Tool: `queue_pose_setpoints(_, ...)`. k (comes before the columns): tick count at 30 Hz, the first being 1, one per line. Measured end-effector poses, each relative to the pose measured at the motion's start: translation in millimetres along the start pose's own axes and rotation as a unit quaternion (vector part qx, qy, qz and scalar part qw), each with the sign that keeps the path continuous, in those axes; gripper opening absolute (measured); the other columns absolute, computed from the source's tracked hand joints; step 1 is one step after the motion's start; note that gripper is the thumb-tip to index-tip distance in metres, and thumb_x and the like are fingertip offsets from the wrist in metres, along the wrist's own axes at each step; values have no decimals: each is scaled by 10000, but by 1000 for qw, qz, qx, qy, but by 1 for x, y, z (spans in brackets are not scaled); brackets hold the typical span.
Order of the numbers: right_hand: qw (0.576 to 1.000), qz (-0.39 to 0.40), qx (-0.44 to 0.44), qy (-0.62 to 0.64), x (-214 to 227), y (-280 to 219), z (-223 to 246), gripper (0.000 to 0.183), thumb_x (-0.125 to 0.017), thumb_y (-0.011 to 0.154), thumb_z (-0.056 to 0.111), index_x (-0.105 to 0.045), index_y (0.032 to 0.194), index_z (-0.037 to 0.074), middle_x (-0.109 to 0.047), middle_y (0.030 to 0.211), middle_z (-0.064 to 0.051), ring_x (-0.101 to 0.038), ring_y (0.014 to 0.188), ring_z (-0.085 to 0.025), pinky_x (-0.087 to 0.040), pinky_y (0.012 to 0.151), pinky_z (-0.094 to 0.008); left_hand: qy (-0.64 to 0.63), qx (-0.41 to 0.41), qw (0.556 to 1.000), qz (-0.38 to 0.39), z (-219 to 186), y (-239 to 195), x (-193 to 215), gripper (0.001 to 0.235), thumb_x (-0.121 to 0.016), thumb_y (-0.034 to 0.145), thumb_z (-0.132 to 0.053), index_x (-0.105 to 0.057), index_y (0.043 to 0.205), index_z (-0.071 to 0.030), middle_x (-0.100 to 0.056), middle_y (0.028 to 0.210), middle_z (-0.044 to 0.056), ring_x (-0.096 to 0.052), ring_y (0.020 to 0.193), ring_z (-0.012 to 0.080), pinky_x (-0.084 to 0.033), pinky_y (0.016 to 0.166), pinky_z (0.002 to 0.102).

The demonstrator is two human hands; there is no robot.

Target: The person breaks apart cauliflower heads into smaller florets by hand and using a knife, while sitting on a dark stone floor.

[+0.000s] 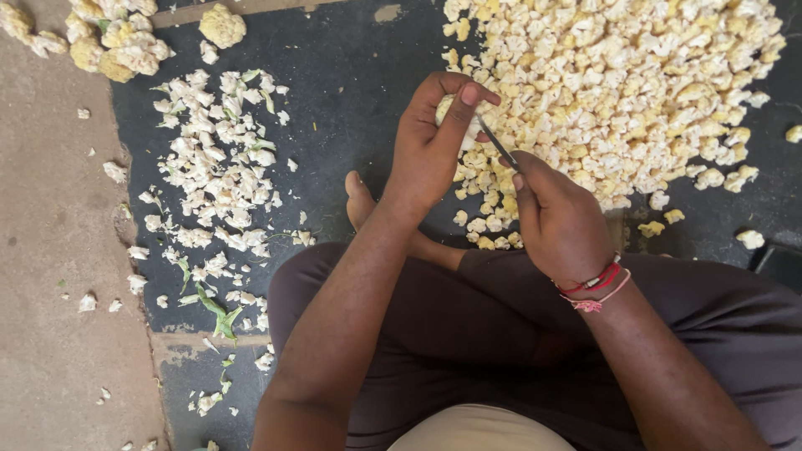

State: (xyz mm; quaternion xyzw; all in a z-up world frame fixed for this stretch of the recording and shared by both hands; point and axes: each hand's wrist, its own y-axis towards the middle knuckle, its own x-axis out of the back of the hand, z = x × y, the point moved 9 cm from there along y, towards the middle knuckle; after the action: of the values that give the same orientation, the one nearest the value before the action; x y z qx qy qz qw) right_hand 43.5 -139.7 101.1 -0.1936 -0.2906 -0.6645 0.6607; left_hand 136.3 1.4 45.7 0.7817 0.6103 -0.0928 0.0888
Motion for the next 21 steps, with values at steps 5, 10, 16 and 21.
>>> queue_pose_setpoints(5, 999, 17, -27, -10, -4, -2, -7, 248, -583, 1053, 89, -630, 1282, 7, -700, 984, -255, -696, 890, -436, -539, 716, -479, -60, 19, 998, -31, 18, -4, 0, 238, -572, 1134, -276, -615, 1127, -42, -732, 1095, 107, -654, 1017, 132, -573, 952, 336)
queue_pose_setpoints(10, 997, 51, -44, -24, -15, -1, -16, 253, -563, 1011, 92, -626, 1253, 53, -683, 895, -237, -673, 810, -448, -499, 657, -527, -230, 132, 961, -74, 54, -9, -1, 211, -593, 1060, -256, -599, 1099, -49, -702, 1086, 121, -691, 950, 192, -634, 850, 436)
queue_pose_setpoints(16, 990, 109, -91, -16, -13, -1, -27, 187, -568, 1035, 178, -629, 1177, 73, -672, 763, -204, -673, 704, -404, -485, 614, -503, -139, 122, 980, -74, 58, -6, -2, 228, -613, 1073, -243, -613, 1148, -28, -714, 1098, 131, -690, 947, 192, -629, 808, 389)
queue_pose_setpoints(21, 981, 70, -178, -18, 19, -9, -45, 182, -659, 1024, 228, -700, 1172, 130, -688, 730, -131, -669, 573, -219, -489, 558, -373, -159, 167, 972, -43, 57, -9, -14, 275, -611, 1047, -263, -625, 1192, -30, -721, 1120, 110, -709, 992, 171, -642, 788, 354)
